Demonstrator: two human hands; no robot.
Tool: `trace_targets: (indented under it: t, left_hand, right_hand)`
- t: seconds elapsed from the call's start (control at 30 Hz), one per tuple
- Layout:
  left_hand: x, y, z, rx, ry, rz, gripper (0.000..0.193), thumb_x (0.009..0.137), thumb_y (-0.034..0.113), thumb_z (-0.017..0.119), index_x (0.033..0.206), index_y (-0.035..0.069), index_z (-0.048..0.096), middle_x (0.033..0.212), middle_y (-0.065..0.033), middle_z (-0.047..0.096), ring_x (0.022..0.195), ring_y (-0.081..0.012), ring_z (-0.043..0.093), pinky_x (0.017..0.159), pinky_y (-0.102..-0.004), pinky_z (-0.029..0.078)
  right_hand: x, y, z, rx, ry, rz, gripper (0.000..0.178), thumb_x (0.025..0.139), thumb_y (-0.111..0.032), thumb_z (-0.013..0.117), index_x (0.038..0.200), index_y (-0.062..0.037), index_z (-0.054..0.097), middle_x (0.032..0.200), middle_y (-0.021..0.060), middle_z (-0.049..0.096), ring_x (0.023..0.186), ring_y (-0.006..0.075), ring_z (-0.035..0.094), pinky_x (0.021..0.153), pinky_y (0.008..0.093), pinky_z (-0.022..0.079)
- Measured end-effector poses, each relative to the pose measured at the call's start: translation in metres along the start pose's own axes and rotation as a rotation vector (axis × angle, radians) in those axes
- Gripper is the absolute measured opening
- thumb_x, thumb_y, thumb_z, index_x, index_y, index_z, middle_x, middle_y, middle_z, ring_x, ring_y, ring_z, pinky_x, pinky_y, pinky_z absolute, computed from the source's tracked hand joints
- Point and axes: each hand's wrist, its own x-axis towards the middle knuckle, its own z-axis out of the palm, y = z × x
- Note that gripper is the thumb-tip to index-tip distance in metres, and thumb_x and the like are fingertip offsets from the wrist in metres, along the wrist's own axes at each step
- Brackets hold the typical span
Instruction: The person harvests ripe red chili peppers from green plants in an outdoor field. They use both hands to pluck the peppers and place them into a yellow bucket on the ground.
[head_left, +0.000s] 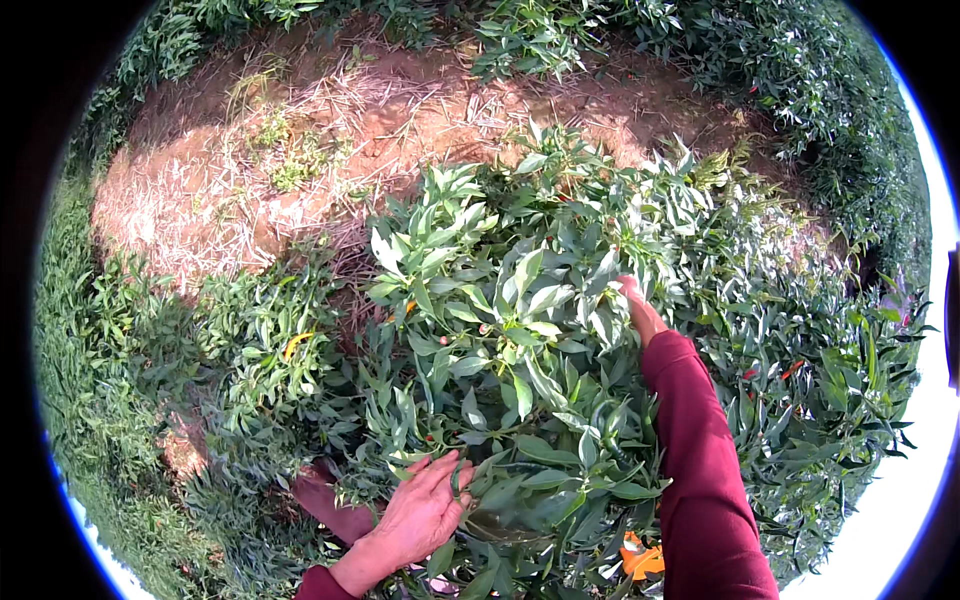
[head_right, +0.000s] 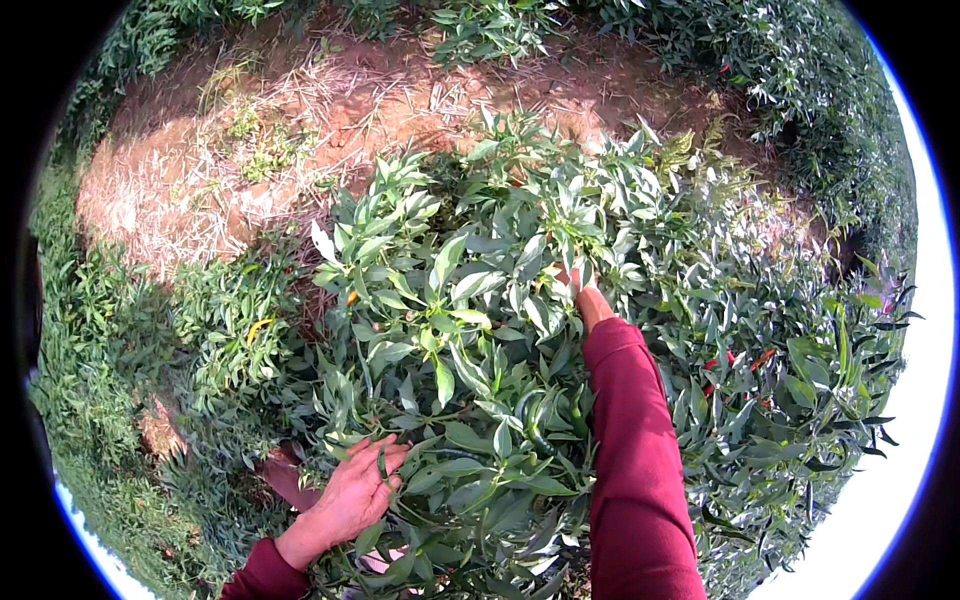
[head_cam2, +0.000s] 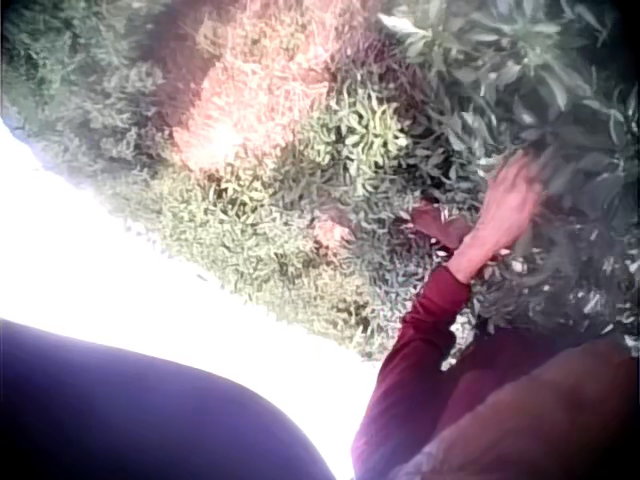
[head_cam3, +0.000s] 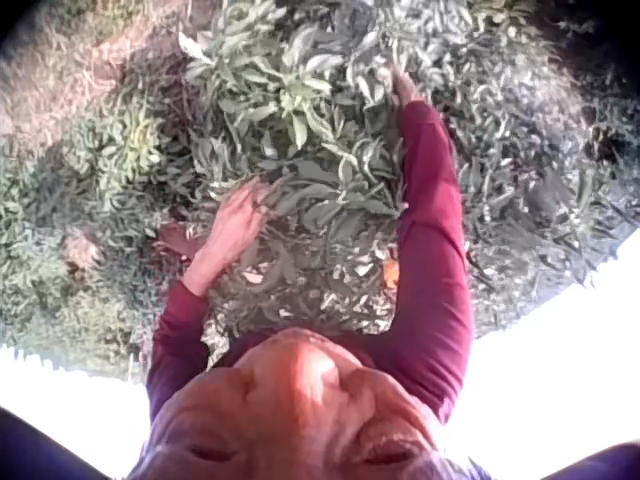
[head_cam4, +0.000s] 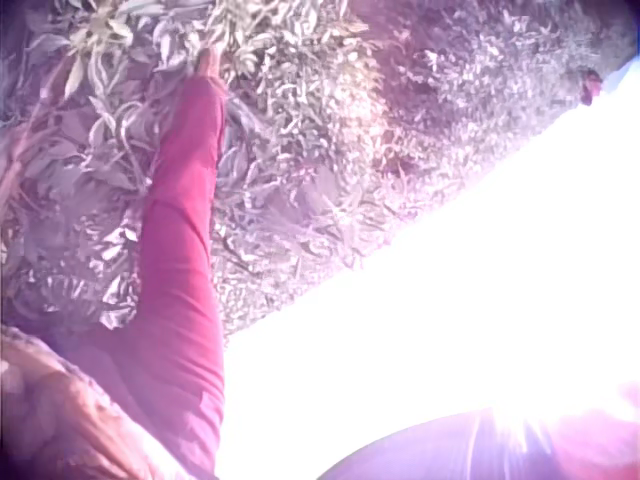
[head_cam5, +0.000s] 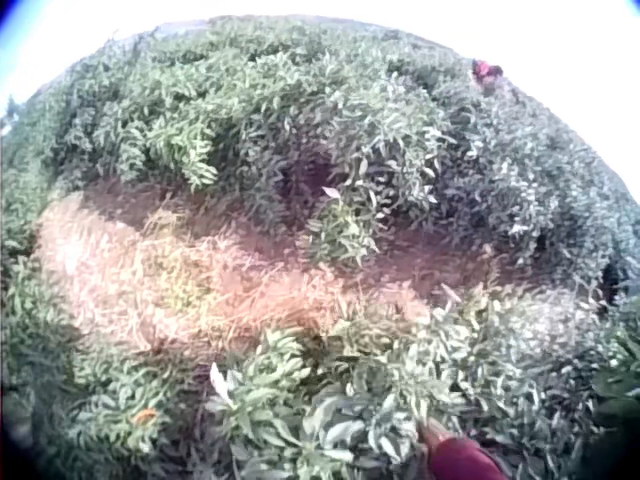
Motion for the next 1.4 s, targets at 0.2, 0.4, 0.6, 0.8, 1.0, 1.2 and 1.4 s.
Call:
trace_targets:
  t: [0.2,0.4,0.6,0.8,1.0,1.2,1.4]
  left_hand:
    - [0.006,0.022,-0.016,-0.014,-0.016,-0.028,0.028,0.085,0.017,0.049,0.110,0.003,0.051,0.116,-0.0134,0.053,0.116,-0.0314,0.045,0.099,-0.0461,0.032]
    - [0.015,0.040,-0.032,0.217,-0.135,0.150,0.029,0.082,0.016,0.050,0.107,0.002,0.055,0.115,-0.0124,0.055,0.117,-0.0287,0.045,0.100,-0.0442,0.031]
    - [0.092,0.116,-0.099,0.520,-0.104,0.359,0.032,0.082,0.015,0.053,0.113,0.006,0.055,0.113,-0.0118,0.054,0.108,-0.0265,0.050,0.096,-0.0409,0.035]
    - [0.264,0.159,-0.104,0.279,0.175,0.297,0.038,0.090,0.028,0.046,0.115,0.001,0.054,0.108,-0.0116,0.059,0.099,-0.0205,0.055,0.088,-0.0318,0.041]
    - [0.332,0.150,-0.017,0.436,0.147,0.102,0.076,0.079,0.050,0.054,0.130,-0.003,0.034,0.118,-0.0220,0.053,0.113,-0.0317,0.050,0.096,-0.0423,0.036]
    - [0.341,0.104,-0.007,0.856,0.163,-0.252,0.072,0.075,0.041,0.058,0.125,-0.006,0.037,0.100,-0.0171,0.062,0.093,-0.0304,0.060,0.086,-0.0467,0.035]
    - [0.282,0.003,-0.080,0.099,0.275,-0.758,0.091,0.066,0.038,0.076,0.130,-0.004,0.028,0.116,-0.0210,0.053,0.110,-0.0296,0.052,0.095,-0.0387,0.038]
  right_hand:
    - [-0.024,-0.009,-0.035,0.680,-0.100,0.090,0.031,0.067,-0.005,0.069,0.097,-0.0019,0.060,0.082,0.0033,0.063,0.069,0.0117,0.057,0.067,0.0263,0.045]
    - [-0.060,0.023,-0.057,0.949,-0.015,0.138,0.018,0.066,-0.005,0.069,0.081,-0.0064,0.059,0.070,-0.0013,0.057,0.062,0.0083,0.049,0.060,0.0221,0.038]
    - [-0.099,0.032,-0.049,1.052,0.008,-0.020,0.015,0.066,-0.004,0.069,0.077,-0.0065,0.058,0.068,-0.0038,0.054,0.063,0.0069,0.047,0.060,0.0223,0.038]
    - [-0.128,0.045,-0.060,0.845,0.084,-0.078,0.023,0.062,-0.012,0.071,0.079,-0.0010,0.058,0.067,0.0007,0.053,0.065,0.0103,0.047,0.061,0.0246,0.039]
    - [-0.128,0.045,-0.055,1.035,0.072,-0.093,0.020,0.064,-0.008,0.070,0.078,-0.0013,0.058,0.068,-0.0012,0.053,0.065,0.0090,0.047,0.062,0.0239,0.039]
    - [-0.131,0.076,-0.055,1.082,0.078,-0.063,0.019,0.064,-0.007,0.070,0.079,-0.0022,0.059,0.071,-0.0018,0.052,0.067,0.0080,0.045,0.063,0.0224,0.038]
    - [-0.144,0.053,-0.063,0.836,0.033,-0.094,0.020,0.068,-0.006,0.069,0.086,-0.0024,0.061,0.075,-0.0021,0.057,0.070,0.0084,0.050,0.068,0.0242,0.041]
